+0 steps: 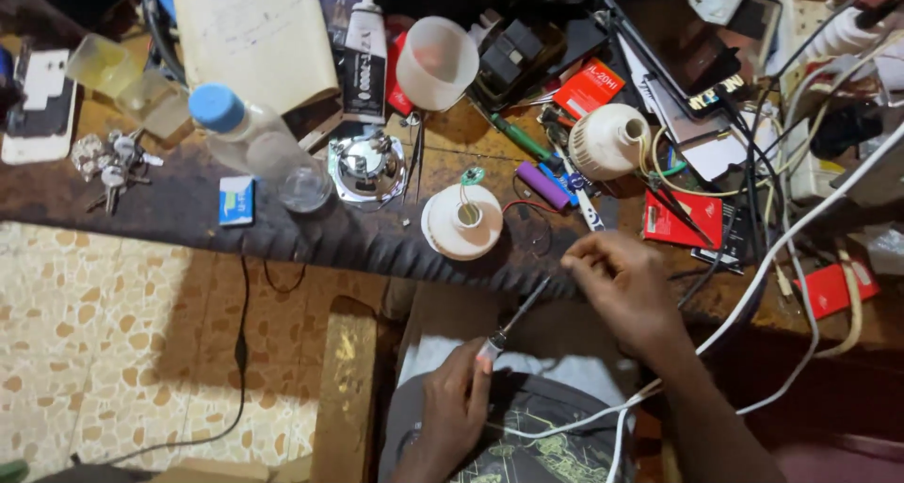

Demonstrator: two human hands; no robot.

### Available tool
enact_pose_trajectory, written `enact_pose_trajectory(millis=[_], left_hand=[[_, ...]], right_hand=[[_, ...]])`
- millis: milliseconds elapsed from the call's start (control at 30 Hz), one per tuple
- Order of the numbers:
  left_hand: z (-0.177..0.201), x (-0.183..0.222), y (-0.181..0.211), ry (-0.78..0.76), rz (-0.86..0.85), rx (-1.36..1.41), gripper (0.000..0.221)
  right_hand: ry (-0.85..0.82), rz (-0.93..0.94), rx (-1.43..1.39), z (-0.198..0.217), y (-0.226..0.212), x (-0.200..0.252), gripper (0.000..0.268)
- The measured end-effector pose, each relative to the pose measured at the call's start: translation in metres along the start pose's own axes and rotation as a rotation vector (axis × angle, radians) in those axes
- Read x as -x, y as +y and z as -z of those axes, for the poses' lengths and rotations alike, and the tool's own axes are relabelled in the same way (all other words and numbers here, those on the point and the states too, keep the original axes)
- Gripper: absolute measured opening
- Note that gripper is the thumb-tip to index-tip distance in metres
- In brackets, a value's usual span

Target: Repairing a small circuit board by soldering and desoldering components on a cluttered workbench.

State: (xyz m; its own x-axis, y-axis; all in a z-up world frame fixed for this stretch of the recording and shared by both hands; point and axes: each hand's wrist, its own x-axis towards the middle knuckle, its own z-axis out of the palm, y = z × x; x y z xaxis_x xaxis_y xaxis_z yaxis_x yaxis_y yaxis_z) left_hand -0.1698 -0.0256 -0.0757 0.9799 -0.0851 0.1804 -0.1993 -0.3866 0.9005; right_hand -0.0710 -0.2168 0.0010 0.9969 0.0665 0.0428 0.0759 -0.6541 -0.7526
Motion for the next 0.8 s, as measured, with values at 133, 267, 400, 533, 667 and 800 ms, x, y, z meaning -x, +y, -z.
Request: enact_pose_trajectory(millis=[133, 267, 400, 533, 667, 800], left_hand=[[-0.004, 0.003, -0.004, 0.05, -0.02, 0.0, 0.023], [-0.006, 0.004, -0.013, 0.024, 0.006, -0.02, 0.023], [-0.007, 0.009, -0.013, 0.041, -0.014, -0.004, 0.02], [-0.003, 0.003, -0.007, 0.068, -0.014, 0.019, 0.017], [-0.002, 0.004, -0.005, 0.039, 0.047, 0.067, 0.015], [-0.005, 0.006, -0.006, 0.064, 0.045, 0.006, 0.016]], right_hand=[[-0.05, 0.022, 0.004, 0.001, -0.007, 0.006, 0.004], [0.054, -0.001, 0.041, 0.002, -0.004, 0.003, 0.004], [0.015, -0.006, -0.013, -0.001, 0.002, 0.001, 0.003], [-0.035, 0.039, 0.009, 0.002, -0.007, 0.007, 0.004], [0.053, 0.005, 0.071, 0.001, 0.006, 0.004, 0.002], [-0.009, 0.06, 0.057, 0.003, -0.005, 0.001, 0.002]])
